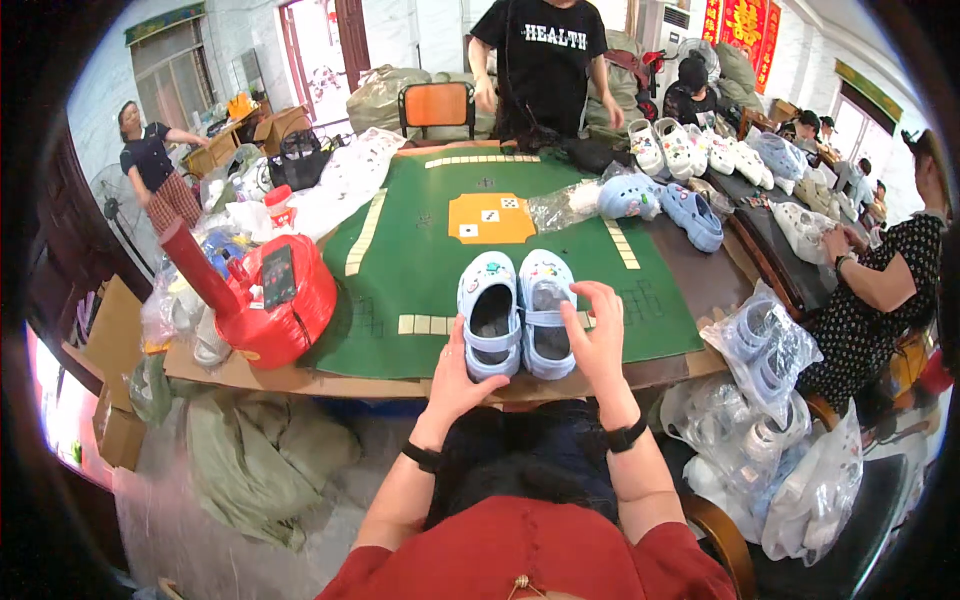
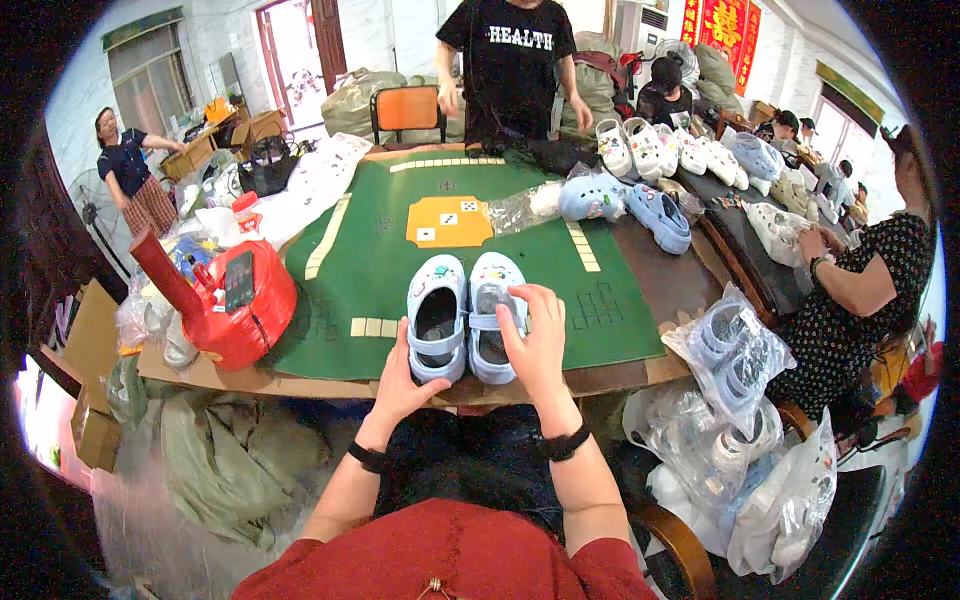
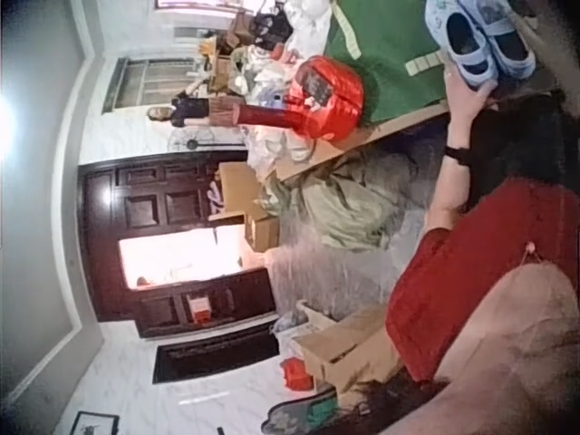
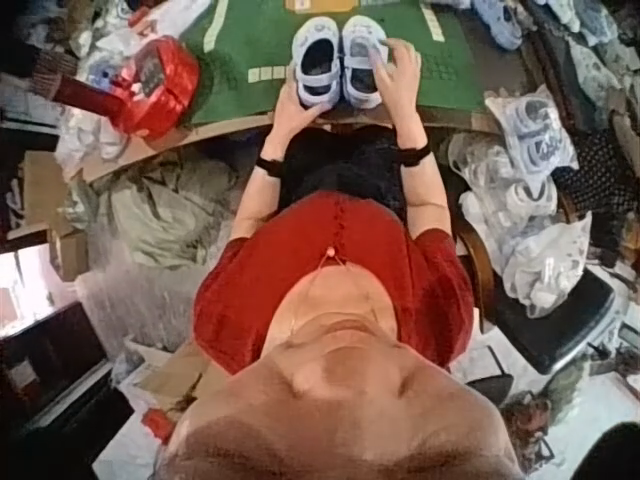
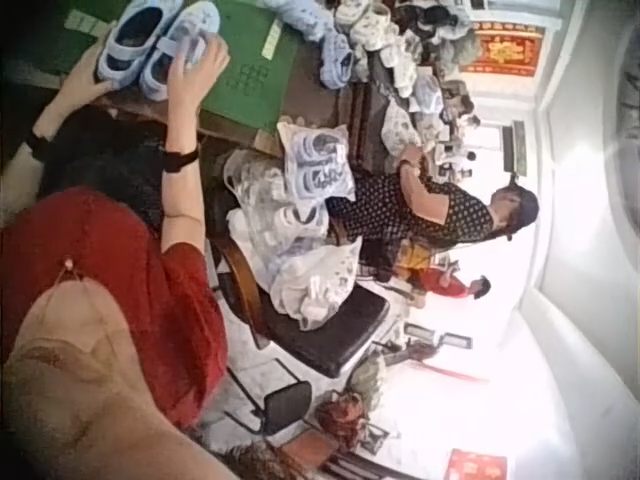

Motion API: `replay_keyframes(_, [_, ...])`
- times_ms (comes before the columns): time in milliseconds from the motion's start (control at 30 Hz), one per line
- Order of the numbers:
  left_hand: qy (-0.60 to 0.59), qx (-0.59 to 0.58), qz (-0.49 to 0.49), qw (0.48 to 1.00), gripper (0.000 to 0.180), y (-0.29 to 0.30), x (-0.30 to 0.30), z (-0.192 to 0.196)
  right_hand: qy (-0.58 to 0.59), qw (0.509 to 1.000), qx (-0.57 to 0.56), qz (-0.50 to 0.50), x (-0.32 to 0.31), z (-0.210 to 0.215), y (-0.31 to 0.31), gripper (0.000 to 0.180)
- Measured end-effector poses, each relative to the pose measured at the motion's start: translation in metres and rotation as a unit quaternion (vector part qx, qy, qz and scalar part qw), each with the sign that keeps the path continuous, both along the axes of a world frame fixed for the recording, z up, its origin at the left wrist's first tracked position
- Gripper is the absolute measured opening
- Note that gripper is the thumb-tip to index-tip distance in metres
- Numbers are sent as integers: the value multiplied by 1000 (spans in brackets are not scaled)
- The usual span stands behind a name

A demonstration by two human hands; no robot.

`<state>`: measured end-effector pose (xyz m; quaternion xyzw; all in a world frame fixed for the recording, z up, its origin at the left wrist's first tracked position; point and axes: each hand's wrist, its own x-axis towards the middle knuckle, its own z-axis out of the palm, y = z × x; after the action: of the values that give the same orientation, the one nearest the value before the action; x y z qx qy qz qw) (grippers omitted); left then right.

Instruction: Packing finished shoes into plastic bags at a workstation.

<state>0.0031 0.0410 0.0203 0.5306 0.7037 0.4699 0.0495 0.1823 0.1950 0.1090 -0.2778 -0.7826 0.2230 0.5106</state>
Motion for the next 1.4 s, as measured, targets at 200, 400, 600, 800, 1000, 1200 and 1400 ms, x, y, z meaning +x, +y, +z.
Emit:
replay_keyframes(200, [13, 5, 12, 1000, 122, 4, 6, -6, -62, 991, 58, -100, -48, -37, 36, 28])
replay_keyframes(400, [6, 7, -6, 1000, 121, -9, 6, -5, 16, 998, 49, -48, -51, -49, 25, 13])
replay_keyframes(600, [23, -3, 14, 1000, 120, -12, 9, -4, 38, 998, 47, -22, -45, -50, 25, 3])
replay_keyframes(800, [20, 10, 16, 1000, 118, -7, 6, -2, 40, 998, 38, -15, -50, -48, 31, 1])
replay_keyframes(1000, [28, 16, 33, 999, 119, -4, 1, -1, 51, 998, -5, 29, -55, -43, 30, 7])
replay_keyframes(1200, [12, 31, 1, 999, 121, -5, 9, -6, 50, 998, 6, 23, -42, -54, 37, 5])
replay_keyframes(1400, [25, 27, 16, 999, 115, -13, 12, -1, 63, 997, -29, 21, -47, -58, 34, 2])
